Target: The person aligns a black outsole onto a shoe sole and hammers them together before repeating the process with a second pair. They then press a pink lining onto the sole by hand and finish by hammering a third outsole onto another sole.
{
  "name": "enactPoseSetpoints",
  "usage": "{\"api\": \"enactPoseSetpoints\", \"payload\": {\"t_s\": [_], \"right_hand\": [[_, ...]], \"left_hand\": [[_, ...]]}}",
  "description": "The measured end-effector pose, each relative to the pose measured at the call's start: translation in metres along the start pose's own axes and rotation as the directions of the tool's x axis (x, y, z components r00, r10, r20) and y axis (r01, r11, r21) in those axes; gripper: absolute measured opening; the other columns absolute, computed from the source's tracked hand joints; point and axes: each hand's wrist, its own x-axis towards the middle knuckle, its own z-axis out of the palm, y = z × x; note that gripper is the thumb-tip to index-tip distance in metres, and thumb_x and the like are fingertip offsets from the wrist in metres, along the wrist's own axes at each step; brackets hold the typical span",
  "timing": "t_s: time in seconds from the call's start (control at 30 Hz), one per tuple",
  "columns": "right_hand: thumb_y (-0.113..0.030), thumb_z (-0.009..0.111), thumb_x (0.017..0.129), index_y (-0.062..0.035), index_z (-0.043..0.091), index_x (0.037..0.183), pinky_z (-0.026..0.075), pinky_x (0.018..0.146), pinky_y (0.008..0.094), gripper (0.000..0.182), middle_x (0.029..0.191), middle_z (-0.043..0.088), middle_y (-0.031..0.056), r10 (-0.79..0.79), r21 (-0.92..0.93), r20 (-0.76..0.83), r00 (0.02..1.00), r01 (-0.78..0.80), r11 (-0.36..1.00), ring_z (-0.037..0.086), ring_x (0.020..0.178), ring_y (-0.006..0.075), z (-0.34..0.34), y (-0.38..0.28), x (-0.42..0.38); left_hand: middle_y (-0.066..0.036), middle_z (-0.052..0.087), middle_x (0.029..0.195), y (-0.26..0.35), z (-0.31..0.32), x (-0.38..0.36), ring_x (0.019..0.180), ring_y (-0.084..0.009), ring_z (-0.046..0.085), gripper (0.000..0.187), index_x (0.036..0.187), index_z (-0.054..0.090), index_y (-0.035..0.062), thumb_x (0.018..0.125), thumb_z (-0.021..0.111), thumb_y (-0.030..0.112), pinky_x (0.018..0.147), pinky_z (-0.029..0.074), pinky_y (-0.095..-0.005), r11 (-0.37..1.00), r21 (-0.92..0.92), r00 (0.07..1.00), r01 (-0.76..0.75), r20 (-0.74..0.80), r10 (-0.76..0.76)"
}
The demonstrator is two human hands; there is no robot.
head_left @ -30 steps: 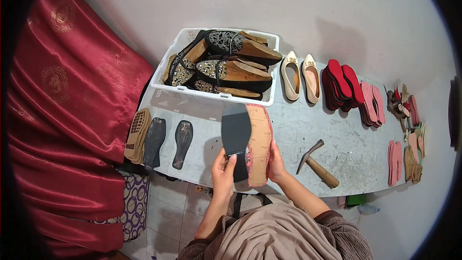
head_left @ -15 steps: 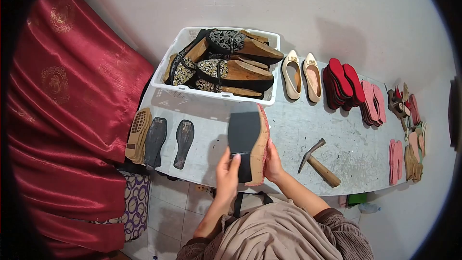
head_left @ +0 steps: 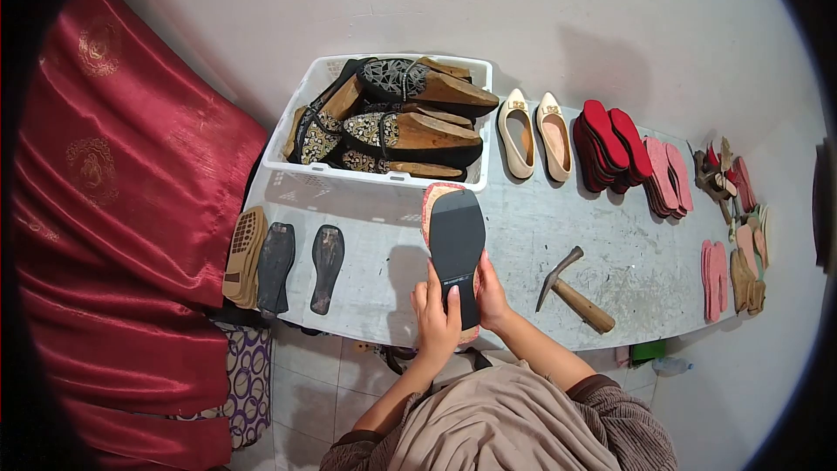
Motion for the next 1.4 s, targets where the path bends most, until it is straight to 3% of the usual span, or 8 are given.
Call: {"api": "enactPoseSetpoints", "payload": {"t_s": [0.23,0.33,0.4,0.5,0.93,1.1,1.23,1.4], "right_hand": [[-0.047,0.025,0.096,-0.0081,0.034,0.134,0.04,0.092,0.0286,0.055,0.126,0.047,0.0041,-0.029,-0.125,-0.021,0.999,0.026,0.992,0.048,0.11,0.014,0.009,-0.008,-0.008],[-0.049,0.024,0.095,-0.0095,0.036,0.131,0.047,0.082,0.0295,0.055,0.116,0.054,0.0089,-0.087,-0.174,-0.086,0.992,0.071,0.982,0.057,0.097,0.0162,0.011,-0.011,-0.011],[-0.054,0.023,0.094,-0.0104,0.041,0.123,0.052,0.066,0.0308,0.055,0.096,0.061,0.0133,0.168,-0.065,0.234,0.958,-0.157,0.985,0.062,0.074,0.0194,0.004,-0.021,-0.016],[-0.059,0.022,0.091,-0.0069,0.046,0.112,0.051,0.055,0.031,0.061,0.079,0.061,0.014,0.136,-0.171,0.074,0.988,-0.122,0.978,0.06,0.057,0.0213,0.017,-0.021,-0.02],[-0.05,0.035,0.093,-0.002,0.047,0.106,0.049,0.054,0.0273,0.051,0.077,0.06,0.0117,0.136,-0.368,0.078,0.988,-0.098,0.925,0.057,0.057,0.0168,-0.018,-0.069,-0.061],[-0.027,0.052,0.091,-0.0054,0.04,0.116,0.051,0.058,0.0273,0.035,0.083,0.061,0.0109,0.075,-0.461,-0.071,0.995,-0.099,0.882,0.061,0.064,0.0162,-0.024,-0.093,-0.087],[-0.014,0.059,0.086,-0.0036,0.029,0.128,0.054,0.072,0.0325,0.053,0.102,0.06,0.0148,0.046,-0.427,0.121,0.992,0.01,0.904,0.064,0.086,0.0221,-0.05,-0.109,-0.11],[-0.014,0.058,0.087,-0.0033,0.027,0.131,0.054,0.073,0.0334,0.055,0.106,0.059,0.0164,0.032,-0.421,0.018,0.999,-0.021,0.907,0.064,0.088,0.0236,-0.074,-0.139,-0.145]], "left_hand": [[-0.011,0.044,0.097,-0.004,-0.006,0.007,0.083,-0.0177,0.046,0.056,0.139,0.028,0.0023,0.09,0.05,0.019,0.075,0.04,-0.0285,0.984,-0.149,0.994,0.099,0.056,-0.092],[-0.008,0.043,0.096,-0.002,-0.017,0.023,0.084,-0.0144,0.046,0.051,0.136,0.032,0.0037,0.09,0.05,0.017,0.075,0.041,-0.0273,0.963,-0.224,0.988,0.151,0.012,-0.153],[-0.009,0.046,0.104,-0.006,-0.02,0.037,0.092,-0.0186,0.048,0.052,0.134,0.032,0.0025,0.088,0.054,0.017,0.081,0.041,-0.0297,0.905,-0.376,0.979,0.2,0.034,-0.202],[-0.011,0.047,0.116,-0.006,-0.011,0.056,0.105,-0.0185,0.047,0.054,0.134,0.028,0.0022,0.089,0.054,0.016,0.088,0.04,-0.0299,0.674,-0.706,0.976,0.215,0.136,-0.17],[-0.011,0.049,0.111,0.046,0.04,0.043,0.102,-0.0168,0.048,0.043,0.12,0.031,0.0074,0.088,0.058,0.016,0.08,0.045,-0.0281,0.611,-0.734,0.955,0.297,0.237,-0.18],[-0.01,0.049,0.111,0.067,0.073,0.041,0.101,-0.016,0.048,0.04,0.117,0.034,0.0035,0.087,0.059,0.015,0.084,0.042,-0.0277,0.596,-0.761,0.965,0.254,0.245,-0.099],[-0.009,0.051,0.109,0.096,0.093,0.046,0.1,-0.0145,0.049,0.035,0.115,0.039,0.003,0.088,0.058,0.012,0.087,0.039,-0.0268,0.535,-0.786,0.95,0.31,0.28,-0.139],[-0.008,0.051,0.111,0.122,0.132,0.046,0.101,-0.014,0.048,0.029,0.114,0.04,0.0032,0.09,0.055,0.01,0.09,0.038,-0.0268,0.463,-0.846,0.964,0.264,0.228,-0.134]]}}
